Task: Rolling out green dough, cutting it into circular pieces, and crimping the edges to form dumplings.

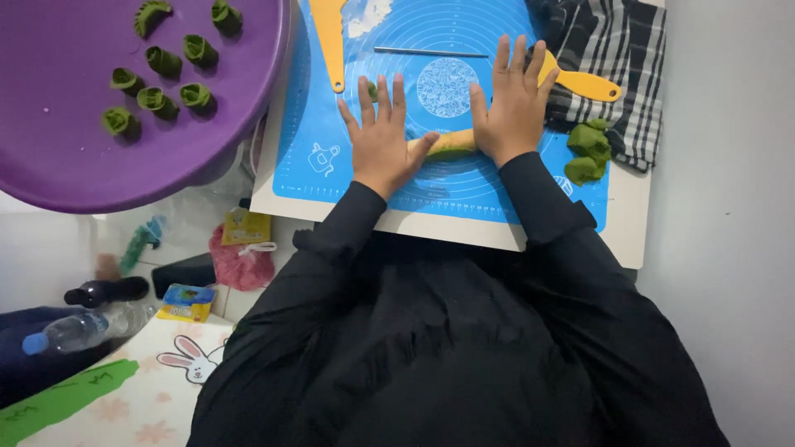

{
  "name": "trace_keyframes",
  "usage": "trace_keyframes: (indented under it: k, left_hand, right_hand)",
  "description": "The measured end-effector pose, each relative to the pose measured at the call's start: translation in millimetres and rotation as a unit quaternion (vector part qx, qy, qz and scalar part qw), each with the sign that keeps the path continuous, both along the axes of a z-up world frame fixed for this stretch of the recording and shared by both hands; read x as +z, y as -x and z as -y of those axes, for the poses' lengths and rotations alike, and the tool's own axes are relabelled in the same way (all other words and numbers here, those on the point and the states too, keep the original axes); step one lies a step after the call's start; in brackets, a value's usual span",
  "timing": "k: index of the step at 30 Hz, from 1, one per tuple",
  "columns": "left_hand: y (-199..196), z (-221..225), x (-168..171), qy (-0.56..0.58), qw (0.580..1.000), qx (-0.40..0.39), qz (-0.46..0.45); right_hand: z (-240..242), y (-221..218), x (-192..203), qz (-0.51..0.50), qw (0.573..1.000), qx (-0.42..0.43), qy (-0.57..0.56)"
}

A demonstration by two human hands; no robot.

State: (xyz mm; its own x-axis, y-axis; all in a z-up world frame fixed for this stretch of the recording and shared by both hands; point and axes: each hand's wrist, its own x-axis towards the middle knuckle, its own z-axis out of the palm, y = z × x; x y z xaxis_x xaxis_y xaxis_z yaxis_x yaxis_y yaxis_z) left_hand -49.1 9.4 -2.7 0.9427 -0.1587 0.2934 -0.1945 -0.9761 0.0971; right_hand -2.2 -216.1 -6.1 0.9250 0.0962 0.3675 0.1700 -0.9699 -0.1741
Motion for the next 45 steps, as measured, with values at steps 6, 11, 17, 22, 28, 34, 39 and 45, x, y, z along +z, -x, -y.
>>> trace_keyframes:
  k: [6, 11, 17, 22, 28, 34, 39, 45]
  left_hand:
    - [24.5, 4.0, -12.7, -0.032, 0.997, -0.023, 0.071]
    - [48.0, 10.5, -12.2, 0.02, 0.994, -0.05, 0.097]
    - [76.0, 14.1, -24.4, 0.073, 0.988, -0.073, 0.117]
    - [93.8, 15.8, -31.7, 0.095, 0.985, -0.093, 0.113]
    - [86.0, 11.9, -28.5, 0.111, 0.984, -0.092, 0.108]
    - [43.1, 1.4, -10.0, 0.09, 0.991, -0.075, 0.071]
    - [4.6, -8.5, -15.8, -0.017, 0.999, -0.044, -0.02]
    - [-44.0, -15.9, -22.4, 0.014, 0.999, -0.01, -0.041]
  right_hand:
    - [-0.5, 27.4, 5.4, 0.047, 0.997, 0.037, -0.043]
    - [3.8, 47.1, 2.9, 0.084, 0.993, 0.067, -0.051]
    - [21.1, 59.6, -32.8, 0.113, 0.989, 0.091, -0.017]
    - [28.5, 81.2, -38.2, 0.061, 0.994, 0.093, -0.019]
    - [26.8, 73.4, -28.9, 0.045, 0.993, 0.108, -0.033]
    - [19.8, 28.0, -19.0, 0.01, 0.993, 0.121, -0.014]
    - [11.1, 1.1, -4.4, -0.057, 0.994, 0.091, 0.002]
    - [4.1, -30.3, 1.7, -0.089, 0.995, 0.05, 0.002]
